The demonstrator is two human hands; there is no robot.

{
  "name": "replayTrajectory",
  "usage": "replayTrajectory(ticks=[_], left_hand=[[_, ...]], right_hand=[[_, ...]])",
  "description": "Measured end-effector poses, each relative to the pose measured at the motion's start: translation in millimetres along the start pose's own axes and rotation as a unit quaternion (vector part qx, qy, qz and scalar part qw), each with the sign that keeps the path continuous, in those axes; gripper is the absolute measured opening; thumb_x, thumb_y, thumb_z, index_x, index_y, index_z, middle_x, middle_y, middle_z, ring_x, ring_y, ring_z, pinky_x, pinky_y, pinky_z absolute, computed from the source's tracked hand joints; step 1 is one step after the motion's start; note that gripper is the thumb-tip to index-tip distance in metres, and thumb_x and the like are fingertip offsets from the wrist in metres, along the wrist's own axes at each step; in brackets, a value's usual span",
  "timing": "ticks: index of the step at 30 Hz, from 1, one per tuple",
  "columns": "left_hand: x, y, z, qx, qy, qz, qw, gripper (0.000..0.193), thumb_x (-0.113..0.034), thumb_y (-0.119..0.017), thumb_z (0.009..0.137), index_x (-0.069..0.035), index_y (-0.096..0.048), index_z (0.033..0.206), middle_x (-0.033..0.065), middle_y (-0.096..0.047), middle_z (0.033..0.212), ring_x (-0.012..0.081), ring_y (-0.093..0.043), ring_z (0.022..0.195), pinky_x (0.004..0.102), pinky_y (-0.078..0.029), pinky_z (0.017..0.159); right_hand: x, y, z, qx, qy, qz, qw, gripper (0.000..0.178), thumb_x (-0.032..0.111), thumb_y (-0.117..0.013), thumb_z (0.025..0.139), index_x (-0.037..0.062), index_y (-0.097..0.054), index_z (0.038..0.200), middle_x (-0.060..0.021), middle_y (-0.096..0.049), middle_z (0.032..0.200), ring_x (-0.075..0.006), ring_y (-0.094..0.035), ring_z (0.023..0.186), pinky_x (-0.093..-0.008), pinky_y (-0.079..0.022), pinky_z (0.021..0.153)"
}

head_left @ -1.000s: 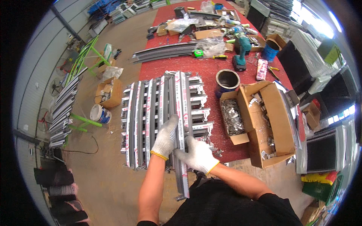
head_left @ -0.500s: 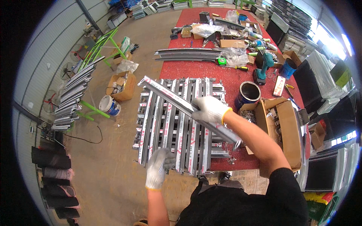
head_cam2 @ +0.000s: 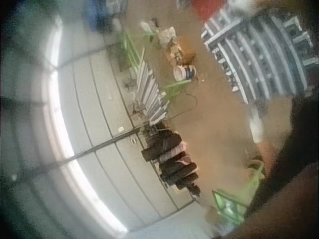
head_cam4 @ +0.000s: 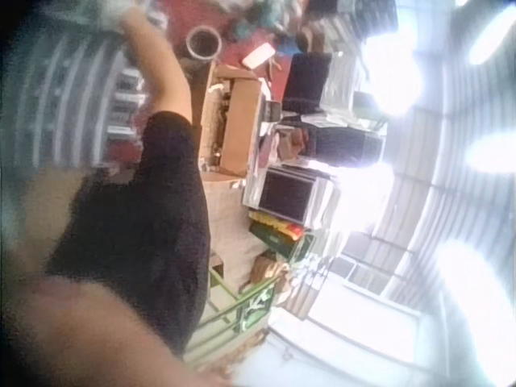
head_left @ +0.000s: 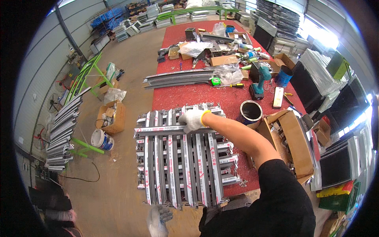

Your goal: The person repeatedly picks up long metal frame pieces and attaches small metal brackets to them using their hands. They place each assembled piece onto a growing stack on the workbench. The process is repeated for multiple frame pieces throughout the clip.

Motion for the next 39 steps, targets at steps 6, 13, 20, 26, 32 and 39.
replayTrajectory(ticks=[6, 13, 20, 26, 32, 39], left_hand=[[-1, -41, 26, 0.058, 0.129, -0.172, 0.975, 0.071, -0.044, -0.081, 0.101, 0.005, -0.058, 0.146, 0.0229, -0.075, 0.126, 0.0364, -0.076, 0.106, 0.0487, -0.062, 0.095], [-5, -44, -27, -0.130, 0.035, -0.055, 0.989, 0.059, -0.049, -0.051, 0.120, 0.001, -0.068, 0.146, 0.0133, -0.078, 0.123, 0.0250, -0.076, 0.109, 0.0441, -0.061, 0.097], [-9, -37, -75, -0.308, 0.101, -0.093, 0.942, 0.053, -0.046, -0.051, 0.120, 0.000, -0.065, 0.142, 0.0094, -0.074, 0.105, 0.0209, -0.066, 0.081, 0.0369, -0.056, 0.074], [-25, -66, -47, -0.324, 0.122, -0.135, 0.928, 0.038, -0.041, -0.053, 0.120, -0.005, -0.067, 0.120, 0.0038, -0.064, 0.094, 0.0165, -0.059, 0.078, 0.0332, -0.053, 0.072], [-39, -98, -35, -0.343, 0.164, -0.185, 0.906, 0.028, -0.033, -0.058, 0.119, -0.009, -0.065, 0.107, 0.0005, -0.055, 0.091, 0.0130, -0.055, 0.083, 0.0291, -0.049, 0.074], [-19, -96, -7, -0.202, 0.131, -0.119, 0.963, 0.020, -0.028, -0.047, 0.122, -0.014, -0.059, 0.118, -0.0022, -0.047, 0.095, 0.0130, -0.048, 0.083, 0.0344, -0.040, 0.069]], right_hand=[[-11, 10, 12, 0.067, 0.010, -0.023, 0.997, 0.056, 0.049, -0.085, 0.085, 0.0070, -0.083, 0.122, -0.0213, -0.083, 0.114, -0.0412, -0.079, 0.108, -0.0496, -0.062, 0.096], [-153, 121, 115, -0.180, -0.106, -0.100, 0.973, 0.032, 0.030, -0.077, 0.089, 0.0042, -0.084, 0.108, -0.0256, -0.083, 0.111, -0.0422, -0.081, 0.105, -0.0515, -0.064, 0.095], [-265, 139, 173, -0.275, -0.222, -0.187, 0.916, 0.041, 0.020, -0.073, 0.096, 0.0095, -0.070, 0.135, -0.0204, -0.075, 0.135, -0.0377, -0.072, 0.127, -0.0555, -0.056, 0.107], [-292, 127, 206, -0.228, -0.239, -0.199, 0.922, 0.094, 0.034, -0.104, 0.063, 0.0147, -0.065, 0.146, -0.0140, -0.074, 0.141, -0.0338, -0.071, 0.132, -0.0560, -0.054, 0.109], [-289, 135, 225, -0.239, -0.187, -0.239, 0.922, 0.050, 0.025, -0.085, 0.085, 0.0114, -0.075, 0.133, -0.0124, -0.076, 0.133, -0.0322, -0.073, 0.123, -0.0528, -0.058, 0.098], [-272, 133, 206, -0.258, -0.138, -0.225, 0.930, 0.051, 0.024, -0.086, 0.082, 0.0081, -0.075, 0.130, -0.0145, -0.076, 0.129, -0.0339, -0.073, 0.121, -0.0540, -0.060, 0.096]])
Point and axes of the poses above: each hand's wrist, its own z-axis towards the middle knuckle, its own y-axis out of the back of the hand, x = y × z, the point moved 8 cm from there along z, towards the middle knuckle
